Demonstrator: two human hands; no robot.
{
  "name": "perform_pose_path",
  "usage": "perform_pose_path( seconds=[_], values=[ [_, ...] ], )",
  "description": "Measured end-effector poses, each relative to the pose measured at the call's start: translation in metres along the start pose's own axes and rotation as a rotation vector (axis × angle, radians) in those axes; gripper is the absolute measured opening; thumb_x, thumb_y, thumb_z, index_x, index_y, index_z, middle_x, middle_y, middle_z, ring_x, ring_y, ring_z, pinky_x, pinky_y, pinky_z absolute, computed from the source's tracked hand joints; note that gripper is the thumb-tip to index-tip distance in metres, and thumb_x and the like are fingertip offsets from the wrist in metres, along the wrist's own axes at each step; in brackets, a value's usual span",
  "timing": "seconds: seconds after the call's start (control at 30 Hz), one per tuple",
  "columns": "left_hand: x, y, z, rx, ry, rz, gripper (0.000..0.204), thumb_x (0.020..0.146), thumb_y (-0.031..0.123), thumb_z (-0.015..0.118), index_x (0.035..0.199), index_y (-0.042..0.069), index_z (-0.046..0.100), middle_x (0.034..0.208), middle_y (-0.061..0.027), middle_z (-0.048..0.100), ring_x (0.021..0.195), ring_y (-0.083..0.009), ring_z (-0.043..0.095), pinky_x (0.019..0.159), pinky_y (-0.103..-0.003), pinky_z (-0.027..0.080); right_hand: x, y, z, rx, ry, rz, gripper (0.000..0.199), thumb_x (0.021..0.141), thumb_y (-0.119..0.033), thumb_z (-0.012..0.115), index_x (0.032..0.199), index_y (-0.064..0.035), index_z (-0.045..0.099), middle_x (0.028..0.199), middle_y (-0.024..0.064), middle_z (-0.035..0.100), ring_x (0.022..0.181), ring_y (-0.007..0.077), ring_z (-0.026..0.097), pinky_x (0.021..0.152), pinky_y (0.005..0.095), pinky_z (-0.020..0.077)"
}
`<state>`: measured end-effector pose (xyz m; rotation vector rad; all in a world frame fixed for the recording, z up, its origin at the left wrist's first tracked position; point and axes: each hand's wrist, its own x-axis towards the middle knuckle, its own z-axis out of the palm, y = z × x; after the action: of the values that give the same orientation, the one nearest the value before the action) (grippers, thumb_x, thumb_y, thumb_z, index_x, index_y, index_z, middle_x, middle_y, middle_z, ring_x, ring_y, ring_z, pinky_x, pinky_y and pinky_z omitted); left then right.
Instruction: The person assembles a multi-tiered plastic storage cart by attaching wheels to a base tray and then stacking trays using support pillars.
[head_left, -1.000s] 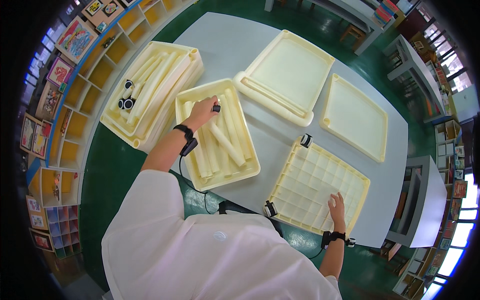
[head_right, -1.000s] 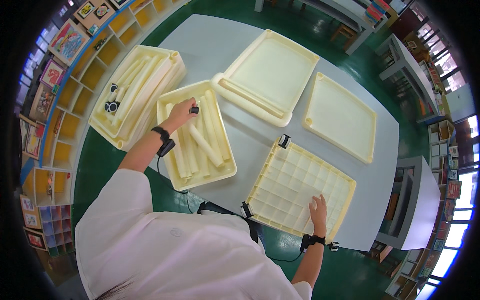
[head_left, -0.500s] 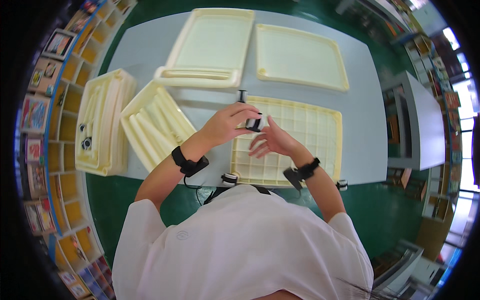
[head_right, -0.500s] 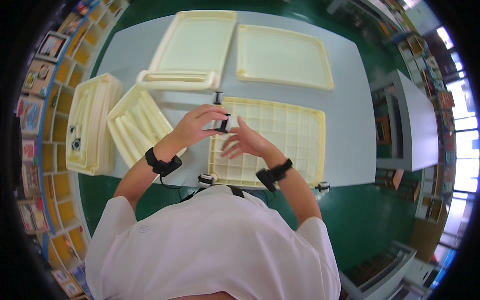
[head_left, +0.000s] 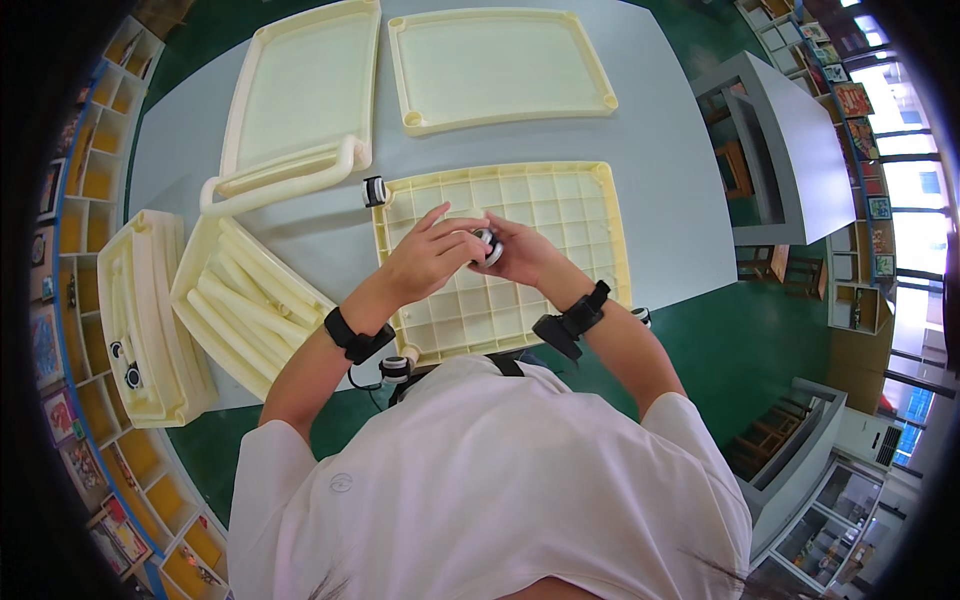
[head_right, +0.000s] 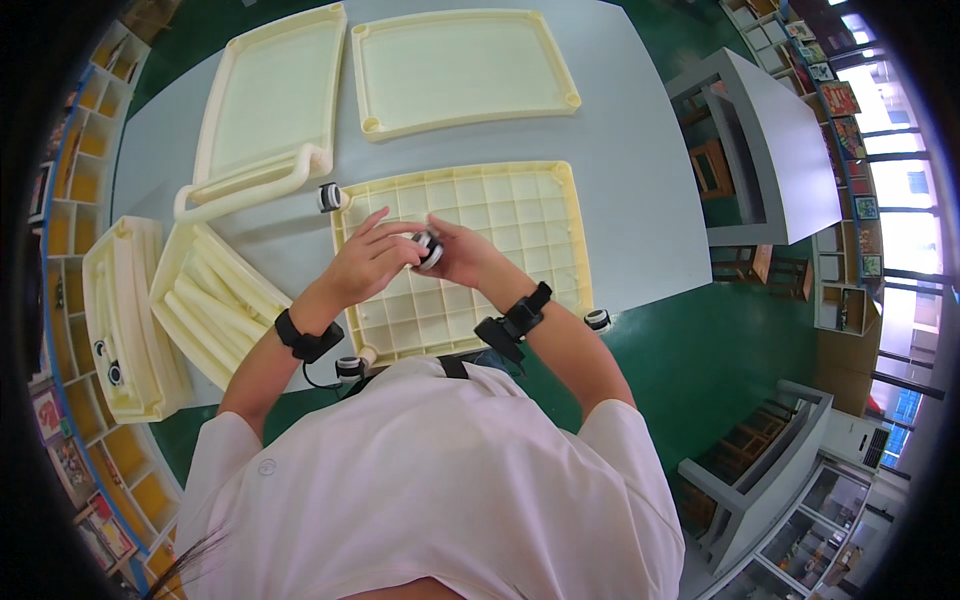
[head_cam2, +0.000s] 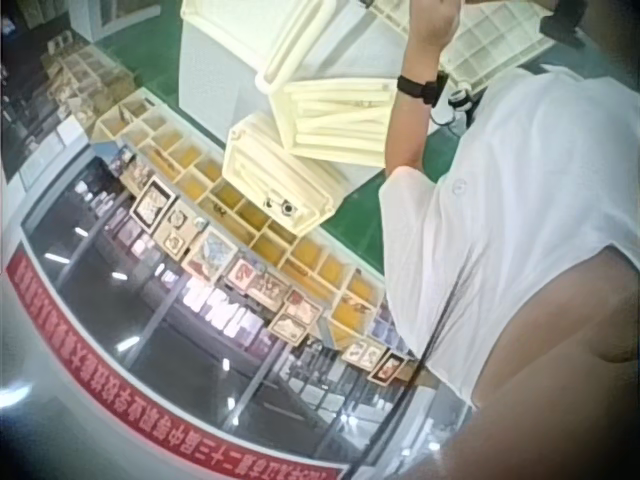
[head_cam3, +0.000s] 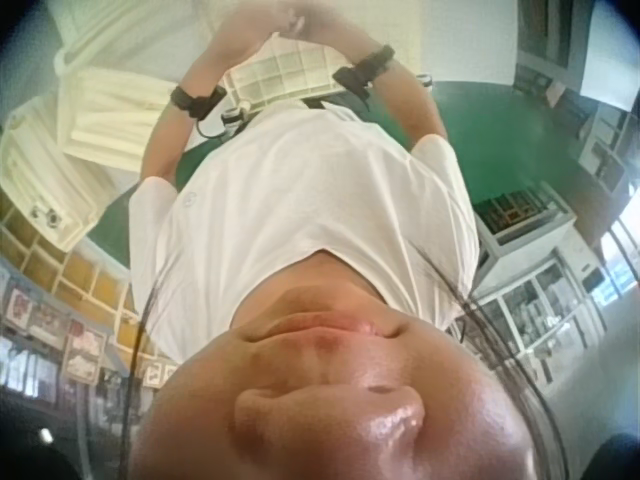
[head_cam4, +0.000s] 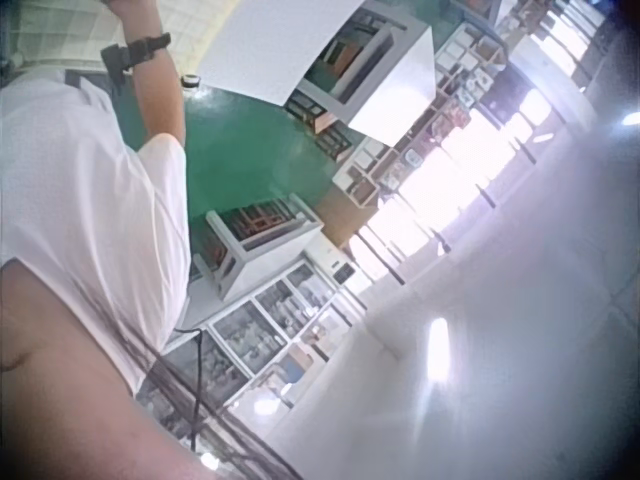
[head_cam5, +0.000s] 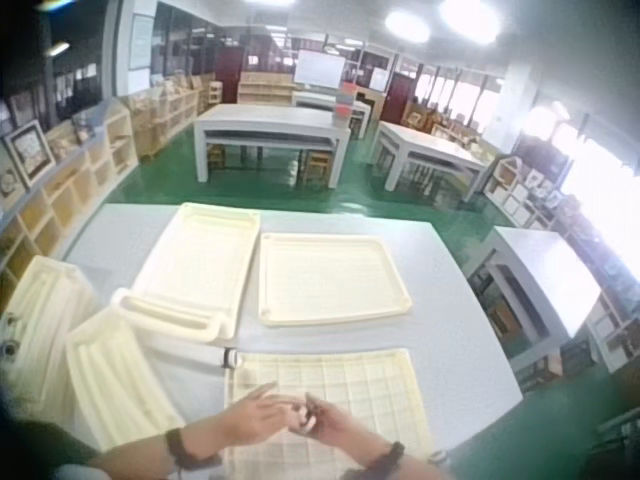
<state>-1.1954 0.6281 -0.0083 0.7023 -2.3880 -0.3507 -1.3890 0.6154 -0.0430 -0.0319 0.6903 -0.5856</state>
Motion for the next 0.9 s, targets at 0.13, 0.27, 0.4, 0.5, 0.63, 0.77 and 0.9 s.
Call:
perform_pose_path(
  seconds=[0.13,0.27,0.4,0.5,0.63,0.77,0.9],
  values=[
    [-0.007,-0.015,0.01,-0.159,-0.001,-0.172,0.016,0.07,0.0,0.059,0.082,0.009,0.056,0.086,-0.0033,0.06,0.095,-0.0233,0.057,0.087,-0.037,0.041,-0.011,-0.063,-0.061,0.033,0.273,-0.074,0.022,0.084,-0.023,0.056,0.095,-0.0052,0.049,0.079,0.0106,0.057,0.07,0.0213,0.057,0.067,0.0349,0.0506],
    [-0.051,-0.048,0.025,-0.032,-0.145,-0.419,0.026,0.071,0.009,0.063,0.095,0.009,0.052,0.109,-0.007,0.053,0.108,-0.0263,0.048,0.089,-0.04,0.038,-0.051,-0.126,-0.082,-0.597,0.622,-0.326,0.03,0.079,-0.017,0.06,0.099,-0.0008,0.046,0.076,0.0109,0.059,0.062,0.0211,0.06,0.05,0.0329,0.0492],
    [-0.09,-0.051,0.048,0.123,-0.275,-0.561,0.044,0.075,0.023,0.062,0.114,0.013,0.045,0.134,-0.0062,0.036,0.126,-0.0244,0.03,0.1,-0.049,0.023,-0.06,-0.186,-0.14,-1.274,0.963,-0.448,0.039,0.071,-0.013,0.064,0.104,0.0007,0.047,0.071,0.0112,0.061,0.057,0.0183,0.06,0.049,0.0309,0.0485],
    [-0.094,-0.049,0.057,0.18,-0.232,-0.598,0.044,0.075,0.025,0.061,0.115,0.014,0.045,0.136,-0.0035,0.034,0.128,-0.0224,0.028,0.103,-0.051,0.018,-0.052,-0.208,-0.144,-1.515,0.88,-0.466,0.036,0.068,-0.012,0.066,0.1,-0.0005,0.054,0.069,0.0109,0.062,0.054,0.0174,0.06,0.051,0.0298,0.0485],
    [-0.096,-0.048,0.06,0.186,-0.181,-0.641,0.042,0.074,0.027,0.06,0.113,0.017,0.046,0.135,-0.0006,0.035,0.128,-0.0205,0.029,0.104,-0.05,0.016,-0.034,-0.217,-0.133,-1.877,0.95,-0.447,0.028,0.066,-0.015,0.068,0.089,-0.0013,0.06,0.068,0.0099,0.062,0.053,0.0168,0.06,0.052,0.029,0.0485],
    [-0.092,-0.047,0.059,0.217,-0.167,-0.64,0.04,0.075,0.027,0.06,0.111,0.017,0.047,0.134,0.0014,0.036,0.127,-0.0179,0.031,0.105,-0.048,0.017,-0.018,-0.227,-0.122,-2.27,1.0,-0.32,0.028,0.062,-0.017,0.067,0.084,-0.0017,0.062,0.068,0.0118,0.063,0.053,0.0204,0.06,0.054,0.0301,0.0489],
    [-0.092,-0.047,0.061,0.205,-0.168,-0.673,0.039,0.074,0.026,0.06,0.109,0.018,0.047,0.133,0.0026,0.037,0.126,-0.0176,0.031,0.105,-0.048,0.018,-0.004,-0.238,-0.109,-2.399,0.934,-0.099,0.024,0.06,-0.016,0.066,0.077,-0.0002,0.063,0.063,0.013,0.062,0.056,0.0234,0.062,0.055,0.0316,0.0492]
  ],
)
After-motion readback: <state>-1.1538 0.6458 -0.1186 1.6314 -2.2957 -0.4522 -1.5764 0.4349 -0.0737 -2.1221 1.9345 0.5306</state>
